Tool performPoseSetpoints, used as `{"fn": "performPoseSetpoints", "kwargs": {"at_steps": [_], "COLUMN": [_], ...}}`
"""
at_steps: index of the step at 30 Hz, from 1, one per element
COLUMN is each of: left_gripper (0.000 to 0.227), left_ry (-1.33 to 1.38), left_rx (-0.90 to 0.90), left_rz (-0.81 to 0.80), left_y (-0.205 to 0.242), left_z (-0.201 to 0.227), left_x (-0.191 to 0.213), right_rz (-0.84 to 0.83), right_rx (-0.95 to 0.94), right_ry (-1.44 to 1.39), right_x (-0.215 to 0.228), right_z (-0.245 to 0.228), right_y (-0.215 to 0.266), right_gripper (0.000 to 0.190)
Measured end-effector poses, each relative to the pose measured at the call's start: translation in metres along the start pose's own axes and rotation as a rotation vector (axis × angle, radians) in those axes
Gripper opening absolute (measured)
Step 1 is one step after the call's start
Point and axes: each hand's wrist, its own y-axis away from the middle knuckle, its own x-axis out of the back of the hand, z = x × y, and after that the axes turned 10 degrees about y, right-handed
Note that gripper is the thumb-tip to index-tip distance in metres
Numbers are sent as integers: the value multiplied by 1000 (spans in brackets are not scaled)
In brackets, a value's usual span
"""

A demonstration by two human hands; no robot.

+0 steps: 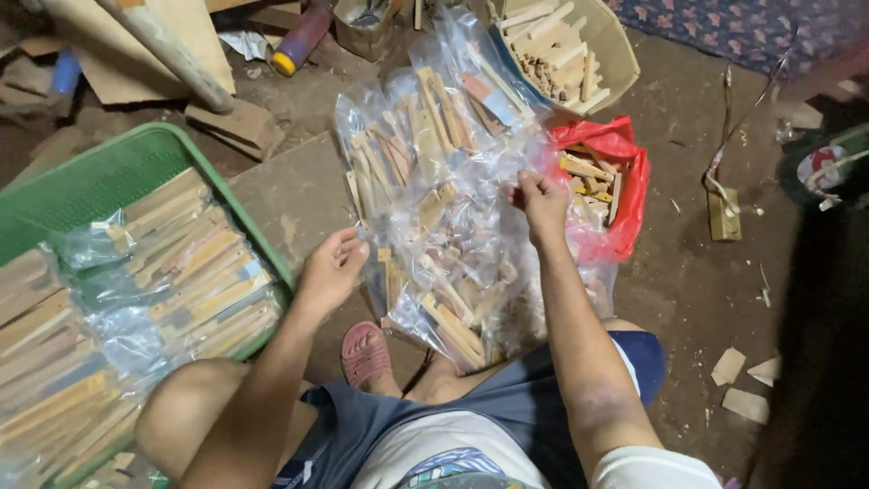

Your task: The person sorts and places small wood strips into clear plastic bags by hand while sitting on the floor, occasionally handling a red bag and a green crate filled with similar strips.

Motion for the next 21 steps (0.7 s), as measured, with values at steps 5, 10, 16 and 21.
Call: {"fn": "performPoseSetpoints", "kwargs": {"at_steps": [5,10,16,21], "left_gripper": [56,54,51,49], "left_ry": [-45,-117,-136,-167], "left_rx": [-30,-24,-66,-38], "left_rz": [-83,-97,-85,-56], "left_y": [-27,-47,-52,-57], "left_z": [-16,-33,-31,-42], "left_x": [-25,-43,-48,-38], "right_rz": [157,132,186,335], "right_rx": [120,306,463,515], "right_ry": [185,437,615,1062], "right_x": [26,-2,-40,-56], "right_z": [32,24,-18,-32], "right_y": [-73,-82,-111,-153], "right_gripper": [10,9,22,25]}}
